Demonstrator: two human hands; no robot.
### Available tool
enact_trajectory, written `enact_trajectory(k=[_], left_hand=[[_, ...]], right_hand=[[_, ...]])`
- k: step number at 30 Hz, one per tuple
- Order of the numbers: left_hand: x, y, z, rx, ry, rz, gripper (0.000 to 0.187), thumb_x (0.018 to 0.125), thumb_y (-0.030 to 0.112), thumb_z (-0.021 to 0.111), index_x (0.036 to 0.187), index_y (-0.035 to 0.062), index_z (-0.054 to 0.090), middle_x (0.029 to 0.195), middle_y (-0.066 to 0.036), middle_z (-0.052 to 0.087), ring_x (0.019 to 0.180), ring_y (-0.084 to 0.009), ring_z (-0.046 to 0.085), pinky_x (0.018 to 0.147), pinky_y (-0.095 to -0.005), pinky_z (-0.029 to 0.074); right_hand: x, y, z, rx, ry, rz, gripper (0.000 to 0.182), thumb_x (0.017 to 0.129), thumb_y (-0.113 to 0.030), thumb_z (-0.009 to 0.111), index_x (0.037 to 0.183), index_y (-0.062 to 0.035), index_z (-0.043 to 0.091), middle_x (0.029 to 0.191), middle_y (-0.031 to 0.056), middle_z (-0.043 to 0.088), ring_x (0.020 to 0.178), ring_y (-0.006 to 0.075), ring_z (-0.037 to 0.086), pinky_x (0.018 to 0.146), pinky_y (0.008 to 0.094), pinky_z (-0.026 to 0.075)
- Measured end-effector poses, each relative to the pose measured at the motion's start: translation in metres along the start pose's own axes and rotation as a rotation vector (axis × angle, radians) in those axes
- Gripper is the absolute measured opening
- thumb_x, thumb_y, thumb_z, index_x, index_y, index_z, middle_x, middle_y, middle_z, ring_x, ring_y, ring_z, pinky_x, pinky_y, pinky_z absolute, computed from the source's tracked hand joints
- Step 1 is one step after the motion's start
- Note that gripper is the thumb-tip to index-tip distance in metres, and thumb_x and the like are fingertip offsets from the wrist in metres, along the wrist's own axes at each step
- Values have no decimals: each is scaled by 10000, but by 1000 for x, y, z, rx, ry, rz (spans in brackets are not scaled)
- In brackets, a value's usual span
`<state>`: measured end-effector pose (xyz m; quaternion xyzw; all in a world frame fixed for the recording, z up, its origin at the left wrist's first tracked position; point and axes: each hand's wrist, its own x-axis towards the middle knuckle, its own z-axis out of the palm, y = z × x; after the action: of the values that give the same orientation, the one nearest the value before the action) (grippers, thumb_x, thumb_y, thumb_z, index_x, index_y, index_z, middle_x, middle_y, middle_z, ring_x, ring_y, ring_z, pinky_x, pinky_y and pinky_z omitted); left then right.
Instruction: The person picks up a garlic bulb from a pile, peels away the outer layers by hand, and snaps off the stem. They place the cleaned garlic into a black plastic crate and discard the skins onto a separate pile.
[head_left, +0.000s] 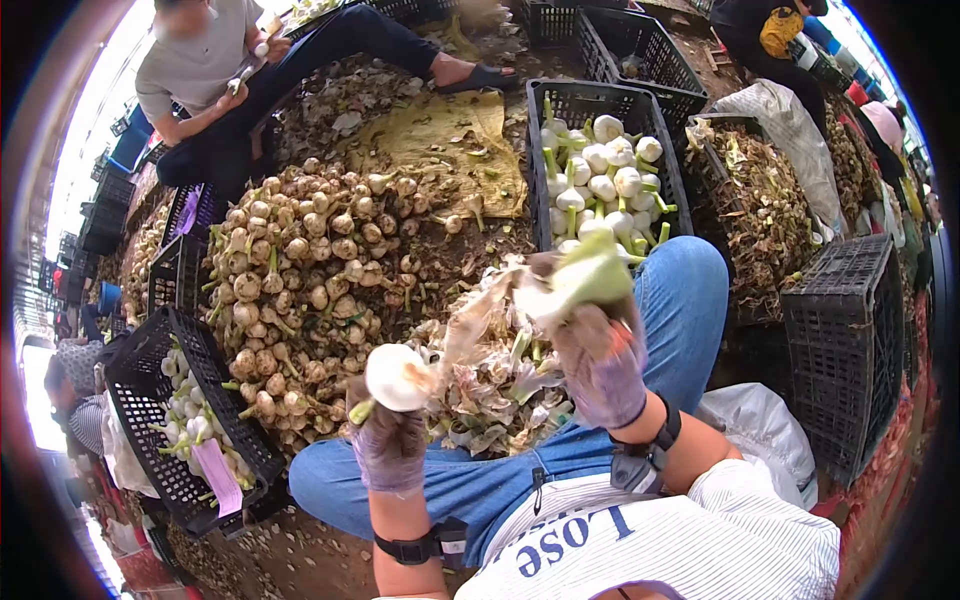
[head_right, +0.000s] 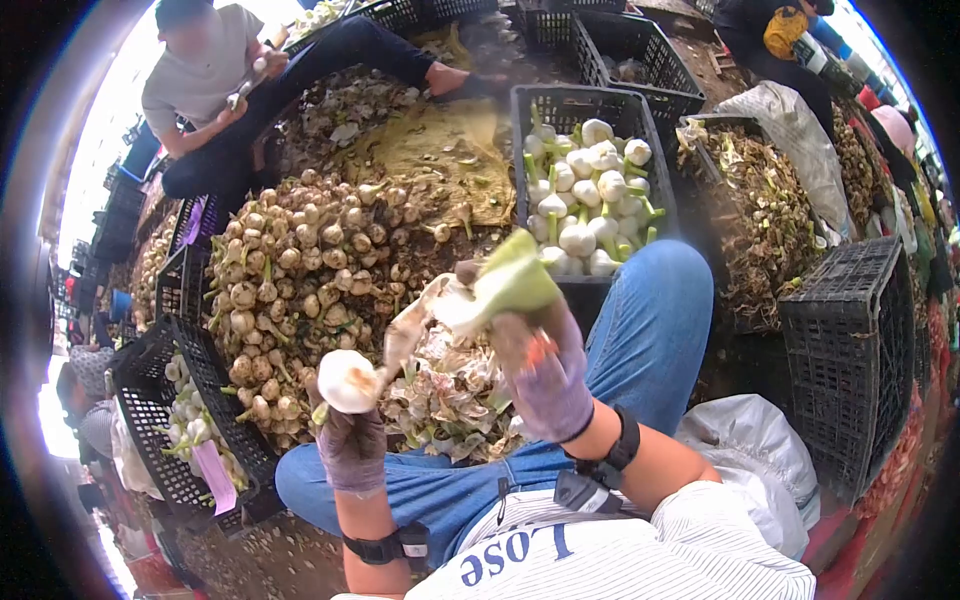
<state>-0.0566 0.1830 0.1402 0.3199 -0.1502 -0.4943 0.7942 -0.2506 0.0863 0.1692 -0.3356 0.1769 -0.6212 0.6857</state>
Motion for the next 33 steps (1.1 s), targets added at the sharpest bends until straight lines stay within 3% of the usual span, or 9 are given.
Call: enact_trajectory(k=[2,4,7,8,14,17,21,28,33], left_hand=[[1,-3,-11,-239,108,-107,515,726,51,684,1186,15,455,1131,-137,548,1040,-258,550,825,-322,530],[0,-9,-16,-356,53,-145,525,734,55,676,1202,3,444,1149,-140,539,1053,-258,543,833,-320,528],[-4,-18,-17,-435,13,-178,526,744,65,667,1209,-19,435,1171,-143,526,1064,-257,538,842,-320,525],[-6,-20,-19,-388,36,-172,517,746,70,666,1200,-29,439,1177,-143,522,1062,-256,539,843,-320,525],[-5,-31,-15,11,-17,-181,536,743,135,688,1203,1,448,1166,-127,527,1054,-252,532,913,-370,447],[-2,-31,-13,37,41,-185,415,706,127,729,1053,21,528,1056,-106,574,1003,-239,549,896,-353,447],[4,-30,-22,-4,48,-250,471,707,140,728,1105,8,511,1090,-119,566,1030,-259,543,904,-372,450],[50,-55,-38,-177,268,-264,491,787,77,616,1233,-7,428,1226,-153,491,1131,-284,485,880,-345,494],[89,-62,47,116,-266,-329,634,715,-7,662,1285,87,402,1295,-123,406,1167,-296,444,866,-366,490]], right_hand=[[2,0,6,332,-242,-102,386,895,-98,457,1257,3,365,1209,154,483,1101,212,499,949,355,420],[-3,-5,16,-271,-178,-125,427,836,-262,590,1158,-12,460,1151,164,514,1066,233,521,894,362,449],[7,-4,5,-1133,-684,235,551,670,-304,751,1094,-42,514,1093,178,526,1009,310,536,816,392,452],[-1,6,6,-1338,-683,24,574,633,-256,765,1100,-42,509,1052,186,528,981,346,531,816,402,441],[-5,28,15,-1151,-530,-116,428,684,-189,716,1048,-62,531,909,152,530,858,325,549,769,370,463],[4,36,6,-1007,-760,71,406,690,-158,698,1029,-62,497,847,137,526,784,333,546,731,378,464],[18,54,-16,-70,-135,525,230,816,-226,608,877,-24,516,743,-2,515,692,67,477,609,243,426],[23,91,-64,-647,-172,598,342,756,-301,695,875,-31,521,729,-2,498,649,48,446,561,206,382],[26,108,-85,-749,-217,734,176,755,-80,608,911,-1,588,794,55,609,729,127,538,682,283,451]])
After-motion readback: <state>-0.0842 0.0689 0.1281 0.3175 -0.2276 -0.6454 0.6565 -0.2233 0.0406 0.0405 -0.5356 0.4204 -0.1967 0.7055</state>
